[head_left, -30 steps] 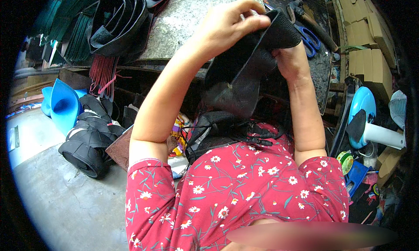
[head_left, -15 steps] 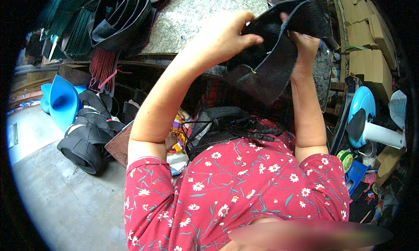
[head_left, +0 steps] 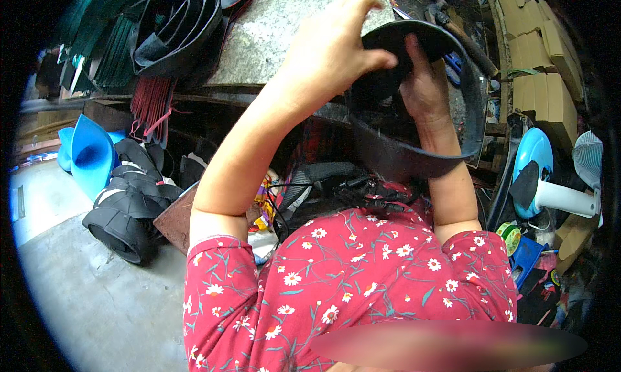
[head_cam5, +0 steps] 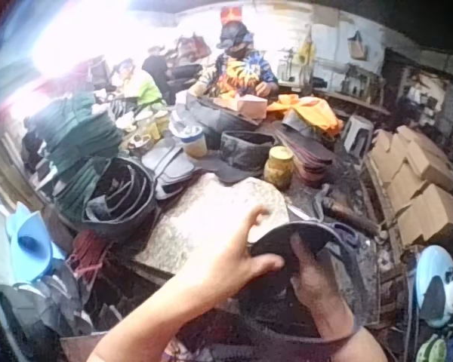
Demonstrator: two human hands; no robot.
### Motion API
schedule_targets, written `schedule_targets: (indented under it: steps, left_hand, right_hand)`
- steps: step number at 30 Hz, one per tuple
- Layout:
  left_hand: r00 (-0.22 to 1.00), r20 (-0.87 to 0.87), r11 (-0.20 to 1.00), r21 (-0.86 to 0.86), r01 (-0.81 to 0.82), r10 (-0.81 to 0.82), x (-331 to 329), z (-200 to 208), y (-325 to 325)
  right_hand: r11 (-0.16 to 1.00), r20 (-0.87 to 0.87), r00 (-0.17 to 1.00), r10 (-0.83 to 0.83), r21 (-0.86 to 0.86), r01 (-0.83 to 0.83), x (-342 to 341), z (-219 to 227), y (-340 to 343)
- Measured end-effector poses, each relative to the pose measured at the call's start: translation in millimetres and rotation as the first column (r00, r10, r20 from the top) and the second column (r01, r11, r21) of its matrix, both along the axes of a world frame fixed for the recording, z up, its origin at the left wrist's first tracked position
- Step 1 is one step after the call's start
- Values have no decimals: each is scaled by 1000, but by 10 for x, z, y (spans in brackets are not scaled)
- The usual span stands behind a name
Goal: The person repeatedly hammers a black shoe upper on a workbench, then inspects the seam and interior. They use a hammer to tap the shoe and a pair of scissors to trim a strap, then continue hammering and inspecting the shoe.
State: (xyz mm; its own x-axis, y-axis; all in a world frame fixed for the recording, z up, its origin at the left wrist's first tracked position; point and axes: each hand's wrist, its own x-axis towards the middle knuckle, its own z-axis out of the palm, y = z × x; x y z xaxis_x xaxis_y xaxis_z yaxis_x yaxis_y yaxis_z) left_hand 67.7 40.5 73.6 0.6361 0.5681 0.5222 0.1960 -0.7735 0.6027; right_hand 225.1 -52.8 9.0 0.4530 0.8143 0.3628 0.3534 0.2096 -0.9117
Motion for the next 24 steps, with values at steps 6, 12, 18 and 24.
schedule_targets:
  steps: [6, 12, 18, 24]
  left_hand:
    - [961, -163, 818, -568, 93, -223, -226, -179, -84]
    - [977, 110, 675, -708, 208, -185, -276, -337, -45]
    - [824, 564, 81, -824, 560, 44, -351, -443, -54]
    - [940, 338, 533, -790, 303, -33, -314, -450, -168]
  right_hand:
    - [996, -743, 668, 35, 80, 38, 5, -21, 50]
    - [962, -866, 466, 182, 60, -265, 56, -26, -103]
    - [936, -949, 182, 259, 200, -290, 88, 31, -109]
    - [942, -922, 307, 236, 139, -306, -63, 62, -175]
